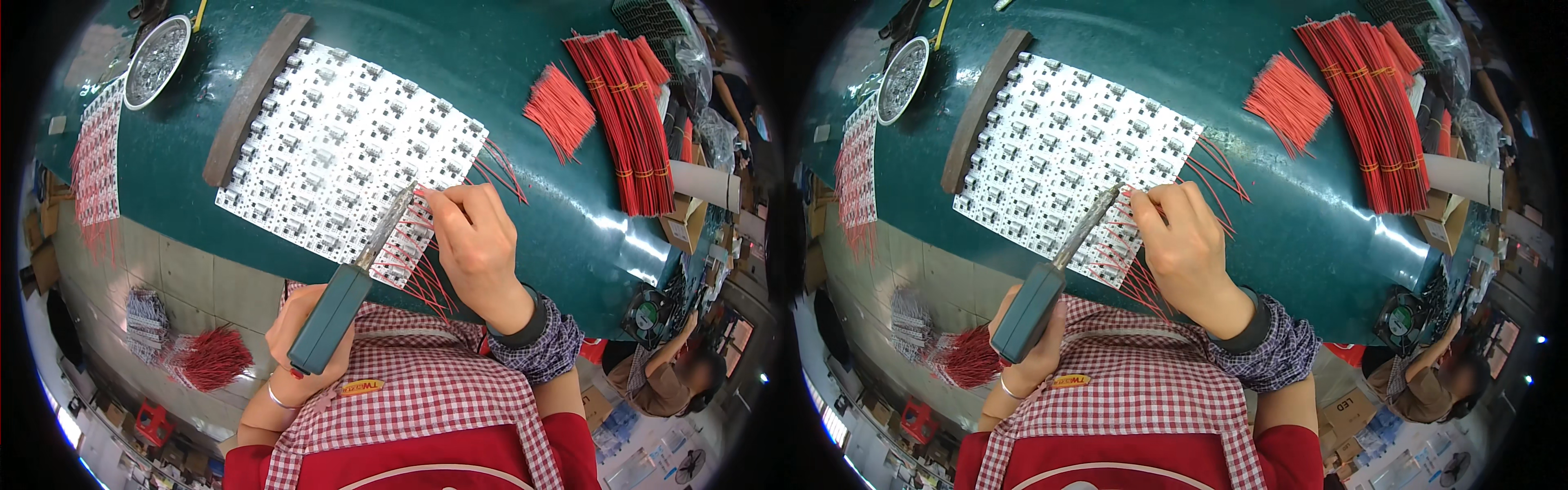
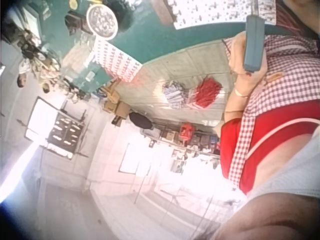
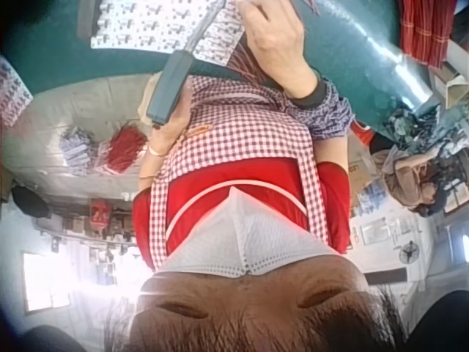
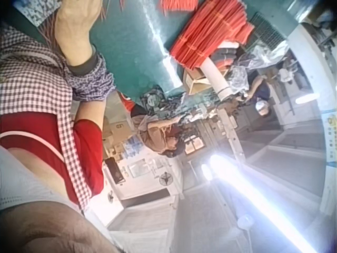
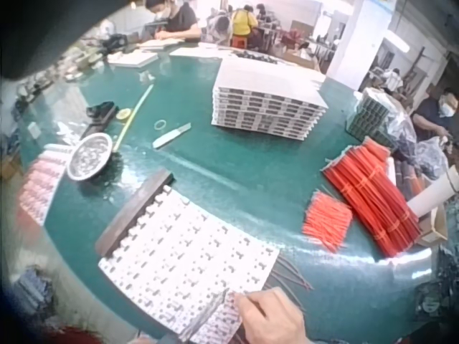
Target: The person solders red wires onto a circuit board sheet using a soldering gun, then moves the board aside, places another circuit board sheet on the table, and straightens the wires.
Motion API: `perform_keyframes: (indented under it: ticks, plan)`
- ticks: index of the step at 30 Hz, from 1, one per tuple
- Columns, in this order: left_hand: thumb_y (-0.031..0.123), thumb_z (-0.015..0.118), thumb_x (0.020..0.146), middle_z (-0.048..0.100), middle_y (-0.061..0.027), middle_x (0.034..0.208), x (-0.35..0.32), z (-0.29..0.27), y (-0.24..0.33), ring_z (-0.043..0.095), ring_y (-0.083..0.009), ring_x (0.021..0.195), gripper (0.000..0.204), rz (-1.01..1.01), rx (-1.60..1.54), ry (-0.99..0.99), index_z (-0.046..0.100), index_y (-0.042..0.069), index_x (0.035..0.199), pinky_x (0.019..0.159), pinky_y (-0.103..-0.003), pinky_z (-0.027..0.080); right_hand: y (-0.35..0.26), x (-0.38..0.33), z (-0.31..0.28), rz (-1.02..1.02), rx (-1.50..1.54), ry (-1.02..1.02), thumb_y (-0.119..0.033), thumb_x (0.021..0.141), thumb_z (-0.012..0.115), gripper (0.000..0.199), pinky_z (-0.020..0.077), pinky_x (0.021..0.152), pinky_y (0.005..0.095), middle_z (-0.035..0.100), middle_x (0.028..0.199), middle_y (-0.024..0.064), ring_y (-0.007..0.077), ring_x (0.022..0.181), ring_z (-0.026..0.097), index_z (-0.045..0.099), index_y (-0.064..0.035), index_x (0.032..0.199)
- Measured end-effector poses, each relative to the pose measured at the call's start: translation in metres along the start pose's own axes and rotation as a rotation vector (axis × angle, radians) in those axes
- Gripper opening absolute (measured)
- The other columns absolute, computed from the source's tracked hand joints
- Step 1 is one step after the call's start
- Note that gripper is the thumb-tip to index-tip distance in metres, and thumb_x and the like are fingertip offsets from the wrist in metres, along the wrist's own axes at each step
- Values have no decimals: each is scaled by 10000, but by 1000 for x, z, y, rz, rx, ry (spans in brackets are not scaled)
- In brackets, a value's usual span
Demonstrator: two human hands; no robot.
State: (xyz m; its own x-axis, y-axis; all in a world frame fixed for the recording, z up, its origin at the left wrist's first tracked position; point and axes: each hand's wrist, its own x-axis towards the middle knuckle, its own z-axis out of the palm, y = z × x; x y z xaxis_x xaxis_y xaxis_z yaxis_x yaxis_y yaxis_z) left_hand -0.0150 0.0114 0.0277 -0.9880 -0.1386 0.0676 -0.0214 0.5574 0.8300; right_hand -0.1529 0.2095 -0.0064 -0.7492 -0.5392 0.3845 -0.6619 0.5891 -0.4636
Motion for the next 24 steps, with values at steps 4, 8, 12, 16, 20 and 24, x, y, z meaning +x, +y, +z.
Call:
perform_keyframes:
  ticks: [4,8,12,16,20,24]
  plan:
    - [-46,732,812,658,-167,926,0,4,-3,659,-262,743,213,-5,-53,18,681,-64,1019,648,-315,521,0,1,-1,4,9,-15,27,743,669,310,485,633,344,581,908,109,254,784,566,663,46,1052]
    - [-49,732,809,646,-158,890,1,3,-3,641,-247,692,194,20,-20,9,685,-62,997,600,-307,501,0,1,-1,4,18,-18,22,734,661,322,488,641,351,579,912,115,261,791,566,657,49,1055]
    - [-47,726,813,638,-151,865,1,1,-1,631,-240,663,172,7,-22,-3,683,-63,979,571,-304,487,-1,2,-1,34,26,-15,63,721,692,324,497,647,355,594,899,108,262,787,580,669,26,1043]
    - [-40,725,817,635,-147,860,0,0,1,631,-234,666,165,-9,-15,4,680,-66,973,567,-303,485,-3,2,-1,57,18,-2,108,718,726,334,504,645,358,610,881,97,257,777,594,686,0,1031]
    - [-65,748,725,666,-165,912,-5,-5,0,693,-299,770,226,43,51,-14,697,-53,945,685,-342,563,-2,3,-1,57,17,0,107,720,723,325,504,644,359,610,883,97,257,777,593,685,-2,1023]
    - [-50,760,741,685,-185,1002,-4,-7,4,715,-318,837,259,42,75,29,719,-49,997,723,-348,581,-3,3,-1,60,12,-1,105,721,723,317,504,643,358,610,882,94,258,772,594,684,-5,1016]
